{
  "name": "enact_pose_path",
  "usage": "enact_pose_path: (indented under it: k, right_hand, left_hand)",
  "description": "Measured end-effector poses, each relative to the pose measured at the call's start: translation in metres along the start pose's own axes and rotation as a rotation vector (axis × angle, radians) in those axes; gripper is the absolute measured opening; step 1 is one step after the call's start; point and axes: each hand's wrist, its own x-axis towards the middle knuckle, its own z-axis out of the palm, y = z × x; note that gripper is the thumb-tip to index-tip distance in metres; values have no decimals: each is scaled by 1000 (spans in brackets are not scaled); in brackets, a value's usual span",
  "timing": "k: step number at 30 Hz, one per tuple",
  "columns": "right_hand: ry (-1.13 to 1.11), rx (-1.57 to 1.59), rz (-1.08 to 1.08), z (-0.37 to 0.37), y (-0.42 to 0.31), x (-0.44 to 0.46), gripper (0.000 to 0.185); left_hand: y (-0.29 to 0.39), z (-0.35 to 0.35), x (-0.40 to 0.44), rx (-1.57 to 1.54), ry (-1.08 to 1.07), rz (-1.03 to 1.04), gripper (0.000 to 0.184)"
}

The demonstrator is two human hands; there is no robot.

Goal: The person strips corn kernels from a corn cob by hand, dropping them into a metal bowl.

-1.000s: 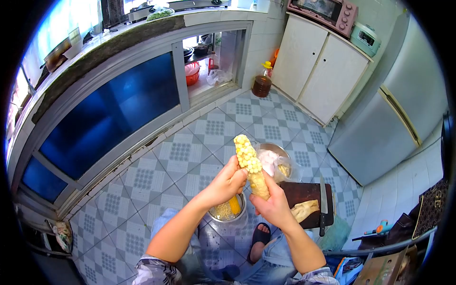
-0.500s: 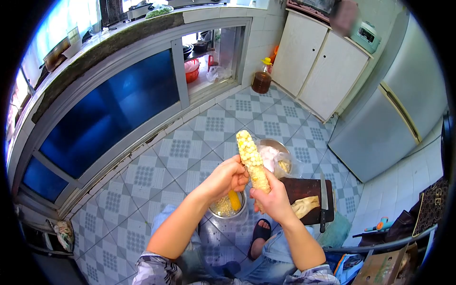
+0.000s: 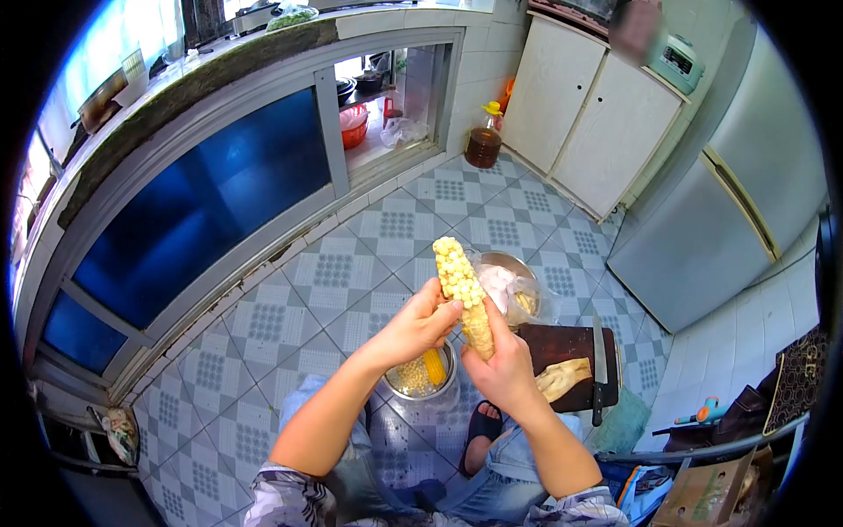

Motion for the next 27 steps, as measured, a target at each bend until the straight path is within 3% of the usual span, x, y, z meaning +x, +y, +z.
enact_pose_path:
  k: [6, 15, 17, 18, 20, 21, 23, 27]
  right_hand:
    - [-15, -64, -50, 3, 5, -1, 71]
    - [2, -162, -39, 13, 6, -3, 75]
    - [1, -136, -42, 13, 5, -4, 75]
    - [8, -153, -42, 14, 4, -4, 75]
    - [18, -169, -41, 11, 1, -3, 76]
    - [20, -134, -3, 9, -1, -2, 73]
    - [25, -97, 36, 6, -1, -1, 70]
    - [-19, -91, 4, 6, 3, -3, 75]
  left_hand:
    - [-24, -4, 6, 344, 141, 198, 25]
    - [-31, 1, 10, 467, 273, 165, 31]
    - [-52, -5, 21, 583, 395, 476, 31]
    - [-43, -1, 17, 582, 396, 476, 31]
    - [-13, 7, 7, 93, 253, 1, 29]
    - [-9, 5, 7, 94, 252, 1, 29]
    - [-4, 0, 6, -209, 91, -110, 21]
    - [-5, 1, 3, -112, 73, -101, 22]
